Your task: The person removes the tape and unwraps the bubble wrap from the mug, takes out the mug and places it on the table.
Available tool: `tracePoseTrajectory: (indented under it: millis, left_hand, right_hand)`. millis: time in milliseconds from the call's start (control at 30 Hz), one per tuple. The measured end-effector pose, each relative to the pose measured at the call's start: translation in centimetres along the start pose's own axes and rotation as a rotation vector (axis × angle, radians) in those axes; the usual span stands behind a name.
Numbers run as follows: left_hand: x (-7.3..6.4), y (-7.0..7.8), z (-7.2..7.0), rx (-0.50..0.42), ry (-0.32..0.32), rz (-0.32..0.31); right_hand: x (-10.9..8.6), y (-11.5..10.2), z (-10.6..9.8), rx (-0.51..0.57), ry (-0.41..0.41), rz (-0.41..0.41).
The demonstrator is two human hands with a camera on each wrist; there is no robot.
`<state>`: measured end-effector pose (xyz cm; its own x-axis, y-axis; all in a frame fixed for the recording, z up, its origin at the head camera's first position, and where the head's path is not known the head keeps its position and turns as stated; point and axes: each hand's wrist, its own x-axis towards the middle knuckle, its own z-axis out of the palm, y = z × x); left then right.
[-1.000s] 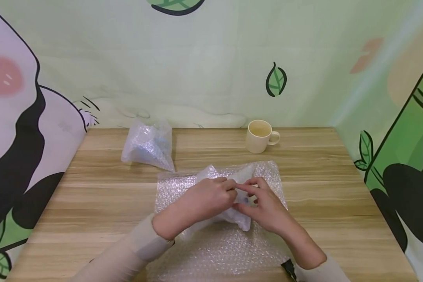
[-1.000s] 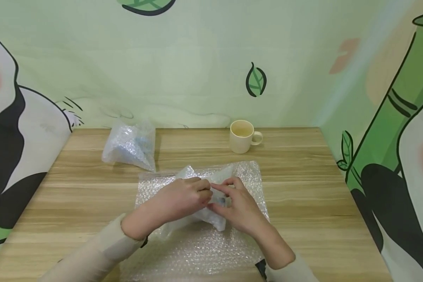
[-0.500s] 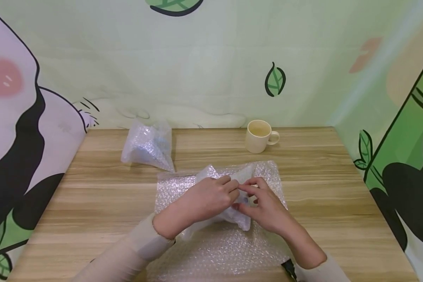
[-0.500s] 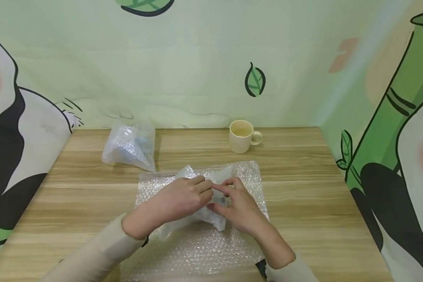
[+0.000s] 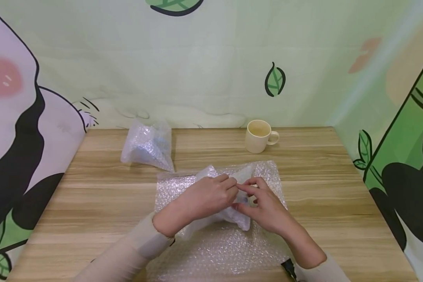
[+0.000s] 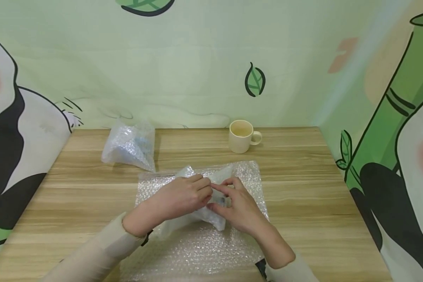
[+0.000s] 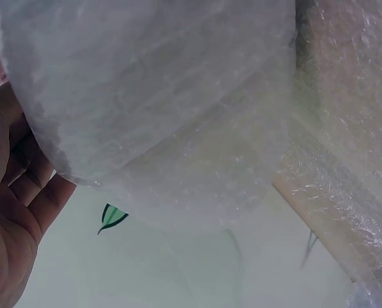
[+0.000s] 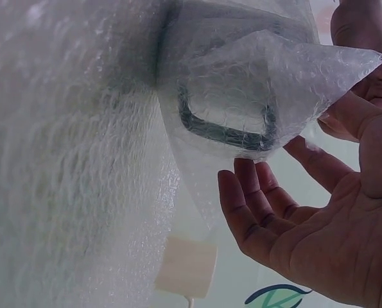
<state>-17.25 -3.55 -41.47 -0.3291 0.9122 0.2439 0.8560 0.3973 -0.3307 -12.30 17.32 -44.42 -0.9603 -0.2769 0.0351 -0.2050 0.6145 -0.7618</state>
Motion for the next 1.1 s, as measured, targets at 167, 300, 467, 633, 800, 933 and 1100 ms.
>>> tracePoseTrajectory:
  millis: [167, 300, 467, 633, 800, 933, 1100]
  left_hand:
    - [-0.2, -0.1, 0.2, -0.065, 0.063, -0.047]
    - [-0.5, -0.1, 0.2, -0.145, 0.106, -0.092]
    - [-0.9, 0.1, -0.2, -0.218, 0.086, -0.143]
    - [-1.4, 0.3, -0.7, -0.285, 0.032, -0.21]
    - [-1.7, 0.3, -1.0, -0.356, 0.004, -0.302]
    - [-1.9, 0.1, -1.2, -0.371, 0.018, -0.347]
    - [-2.4, 0.1, -1.1, -0.315, 0.055, -0.376]
  right_hand:
    - [0.0, 0.0, 0.0, 0.004, -0.005, -0.003]
    - [0.0, 0.0, -0.1, 0.008, -0.009, 0.005]
    - [0.1, 0.1, 0.0, 0.007, -0.007, -0.002]
    - [0.1, 0.1, -0.1, 0.006, -0.01, 0.003]
    - [0.2, 0.1, -0.1, 0.013, -0.027, 0.005]
    - [0.2, 0.1, -0.1, 0.022, -0.039, 0.021]
    - [0.3, 0.1, -0.1, 0.028, -0.045, 0.027]
